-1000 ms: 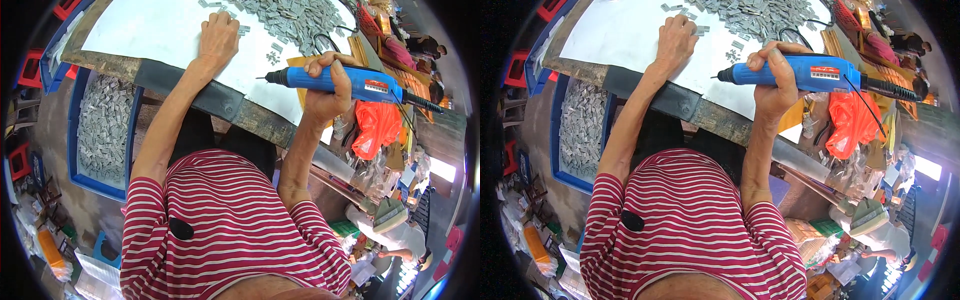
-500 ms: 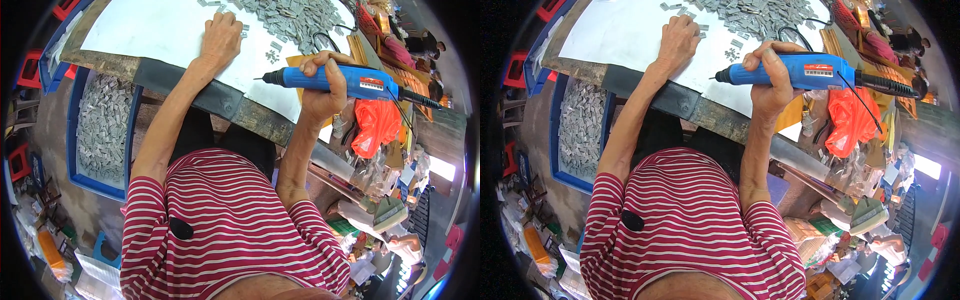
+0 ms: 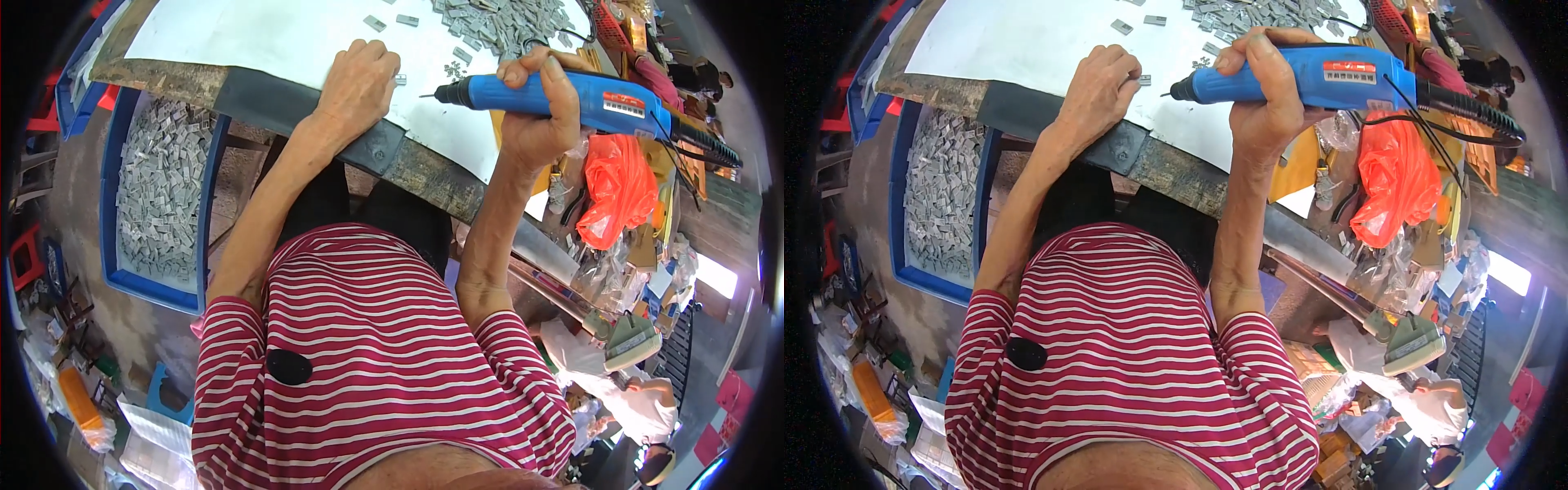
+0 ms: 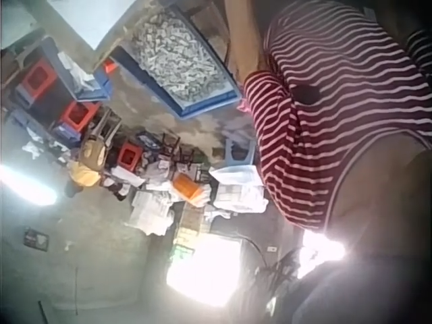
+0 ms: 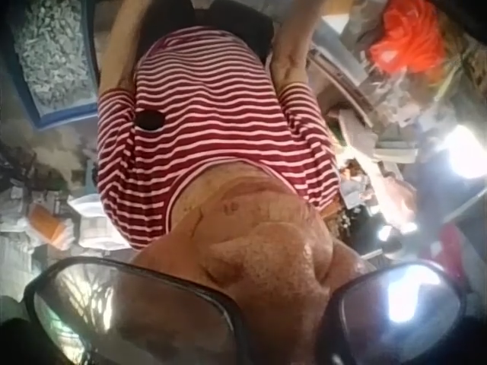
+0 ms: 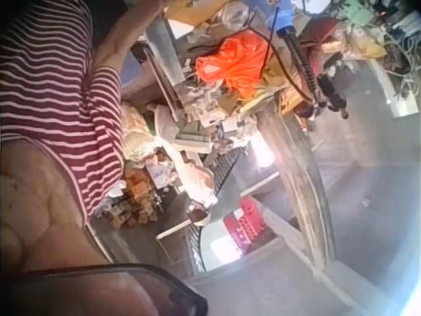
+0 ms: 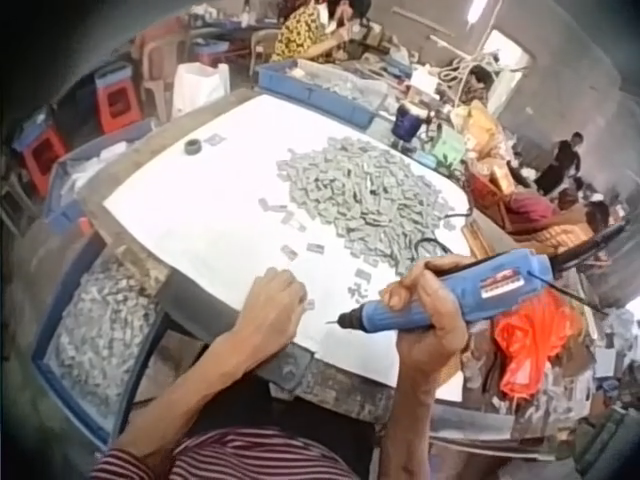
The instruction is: Using an electric screwdriver to assemble small metal components on a workbench.
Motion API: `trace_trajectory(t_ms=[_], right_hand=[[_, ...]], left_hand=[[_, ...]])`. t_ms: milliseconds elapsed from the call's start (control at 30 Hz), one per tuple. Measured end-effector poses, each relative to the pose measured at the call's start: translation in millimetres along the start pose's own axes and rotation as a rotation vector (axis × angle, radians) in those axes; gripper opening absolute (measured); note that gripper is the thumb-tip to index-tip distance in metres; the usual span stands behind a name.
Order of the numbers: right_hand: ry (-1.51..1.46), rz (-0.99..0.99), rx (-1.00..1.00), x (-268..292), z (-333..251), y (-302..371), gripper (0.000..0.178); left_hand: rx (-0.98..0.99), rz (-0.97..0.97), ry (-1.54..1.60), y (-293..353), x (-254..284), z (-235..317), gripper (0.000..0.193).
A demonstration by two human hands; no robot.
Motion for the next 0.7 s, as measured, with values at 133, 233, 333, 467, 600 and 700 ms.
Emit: trace_trajectory(t_ms=[133,233,333,467,600,700], right_hand=[[0.03,-0.035,0.006,-8.1,8.0,-5.4,0.015],[0.068,-0.085,0.015,-17.3,13.1,-6.5,0.014],[0.091,-0.116,0.028,-21.9,19.2,-8.8,0.012],[0.119,-0.189,0.103,-35.0,22.0,-6.9,0.01],[0.183,-0.227,0.118,-36.5,26.8,-7.3,0.008],[0.188,-0.207,0.117,-37.6,30.6,-6.7,0.008]], left_hand=[[0.05,0.015,0.115,3.6,-1.1,2.0,0.011],[0.098,0.013,0.157,5.9,-0.5,1.2,0.011],[0.117,-0.003,0.152,4.5,0.4,1.5,0.01],[0.145,-0.015,0.16,4.6,-0.8,-0.1,0.01],[0.157,-0.013,0.158,3.7,-0.7,0.2,0.011],[0.156,-0.015,0.154,3.2,-0.8,0.5,0.01]])
Point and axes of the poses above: each hand's wrist, its own y-axis away from the middle knuckle, its own x-axis out of the back of the hand, z = x × y, the point moved 1 cm from there along -y, towards the middle knuckle, and after that the axes turned 8 degrees about z, right-handed, at the moved point
